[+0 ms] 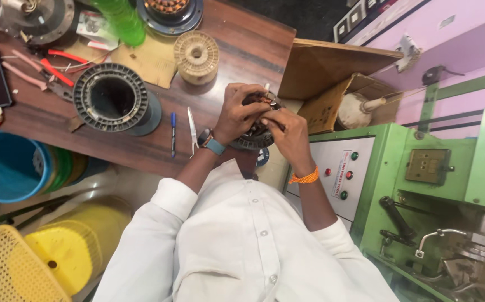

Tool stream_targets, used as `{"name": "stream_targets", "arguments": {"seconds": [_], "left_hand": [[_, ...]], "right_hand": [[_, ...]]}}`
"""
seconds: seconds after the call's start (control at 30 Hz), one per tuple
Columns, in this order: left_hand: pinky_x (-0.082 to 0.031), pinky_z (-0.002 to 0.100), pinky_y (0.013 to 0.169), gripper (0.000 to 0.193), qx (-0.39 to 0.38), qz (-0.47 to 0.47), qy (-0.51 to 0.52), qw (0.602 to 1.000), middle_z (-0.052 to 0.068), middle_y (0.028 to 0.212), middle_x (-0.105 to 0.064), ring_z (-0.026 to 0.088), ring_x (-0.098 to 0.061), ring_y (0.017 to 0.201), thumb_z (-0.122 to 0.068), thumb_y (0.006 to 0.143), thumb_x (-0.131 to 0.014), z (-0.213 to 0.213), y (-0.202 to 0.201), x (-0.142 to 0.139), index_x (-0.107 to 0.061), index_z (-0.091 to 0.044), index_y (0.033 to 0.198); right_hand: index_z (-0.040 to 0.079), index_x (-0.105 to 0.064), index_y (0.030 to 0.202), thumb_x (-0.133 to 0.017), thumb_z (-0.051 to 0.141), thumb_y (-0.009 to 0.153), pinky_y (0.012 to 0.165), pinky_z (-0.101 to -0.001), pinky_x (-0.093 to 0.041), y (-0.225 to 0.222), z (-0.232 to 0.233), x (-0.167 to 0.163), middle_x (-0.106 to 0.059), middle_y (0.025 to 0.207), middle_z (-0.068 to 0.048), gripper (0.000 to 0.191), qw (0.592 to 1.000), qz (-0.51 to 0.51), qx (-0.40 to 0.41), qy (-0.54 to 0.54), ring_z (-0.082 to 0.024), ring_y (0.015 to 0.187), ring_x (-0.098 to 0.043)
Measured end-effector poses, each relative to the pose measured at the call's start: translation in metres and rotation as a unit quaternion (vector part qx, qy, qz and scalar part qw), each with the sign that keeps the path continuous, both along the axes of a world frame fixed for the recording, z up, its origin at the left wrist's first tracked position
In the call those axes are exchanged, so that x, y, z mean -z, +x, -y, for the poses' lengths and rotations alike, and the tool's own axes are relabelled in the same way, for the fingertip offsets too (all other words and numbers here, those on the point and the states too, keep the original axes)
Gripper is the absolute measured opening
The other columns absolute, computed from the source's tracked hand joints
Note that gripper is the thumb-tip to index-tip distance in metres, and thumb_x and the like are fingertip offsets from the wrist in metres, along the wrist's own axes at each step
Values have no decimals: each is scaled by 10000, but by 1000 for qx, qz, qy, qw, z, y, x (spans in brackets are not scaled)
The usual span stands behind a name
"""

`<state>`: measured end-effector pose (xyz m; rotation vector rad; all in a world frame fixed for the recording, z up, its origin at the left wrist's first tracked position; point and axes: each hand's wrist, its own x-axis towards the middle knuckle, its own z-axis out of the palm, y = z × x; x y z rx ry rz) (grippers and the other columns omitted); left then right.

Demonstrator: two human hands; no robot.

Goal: The person works at a workbench fitting copper wire windings into the slots of a motor armature stator, pressing and positioning the coils by hand and turning the component as they work around it. They hold the armature steady with one hand while seating wires with the other, with pliers and other motor parts on the bench.

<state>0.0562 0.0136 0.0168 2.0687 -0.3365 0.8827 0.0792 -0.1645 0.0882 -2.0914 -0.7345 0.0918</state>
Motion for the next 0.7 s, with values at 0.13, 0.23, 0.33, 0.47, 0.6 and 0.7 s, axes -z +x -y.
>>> {"name": "stream_targets", "arguments": {"seconds": [0.13, 0.23, 0.33, 0.47, 0.6, 0.7], "left_hand": [[-437, 413, 1041, 251, 23, 11, -39, 999, 27, 1365, -559, 277, -522, 1200, -131, 760, -892, -3, -1, -10, -762, -175, 970], [-444, 408, 1031, 207, 16, -27, -70, 997, 56, 1408, -543, 269, -520, 1177, -112, 806, -888, 0, -4, -15, -725, -119, 934], [-456, 408, 1048, 164, -37, -70, -120, 990, 77, 1446, -530, 287, -515, 1200, -43, 839, -820, 10, -12, -17, -695, -61, 943], [-446, 416, 1065, 135, -97, -72, -169, 978, 91, 1437, -544, 310, -496, 1231, -35, 821, -761, 23, -15, -23, -633, -49, 861], [-451, 401, 1052, 115, -123, -111, -184, 969, 57, 1355, -638, 275, -513, 1176, -48, 807, -746, 28, -11, -28, -639, -58, 847], [-454, 387, 1046, 138, -112, -144, -156, 971, 7, 1306, -697, 250, -516, 1143, -63, 831, -767, 23, -10, -29, -639, -75, 880]], "right_hand": [[40, -768, 1019, -759, 62, 892, 664, -309, -518, -5, 1, -16, -713, 862, -102, 129, 1000, -7, 14, 19, -183, 741, -674], [32, -771, 959, -788, 92, 896, 606, -317, -466, 8, 5, -28, -697, 819, -95, 89, 999, 2, 44, -17, -176, 670, -613], [11, -754, 944, -787, 116, 917, 605, -319, -460, 29, -3, -30, -688, 827, -90, 113, 999, 43, 25, -21, -161, 669, -601], [-17, -748, 954, -807, 142, 911, 618, -310, -468, 63, -20, -24, -684, 811, -114, 175, 997, 68, -28, -19, -138, 683, -602], [-9, -743, 958, -748, 133, 933, 625, -249, -496, 92, -29, -18, -717, 776, -59, 144, 991, -106, -62, -49, -52, 698, -615], [-3, -752, 924, -734, 136, 941, 589, -240, -469, 105, -29, -10, -697, 741, -30, 141, 972, -201, -58, -107, -33, 661, -559]]}}
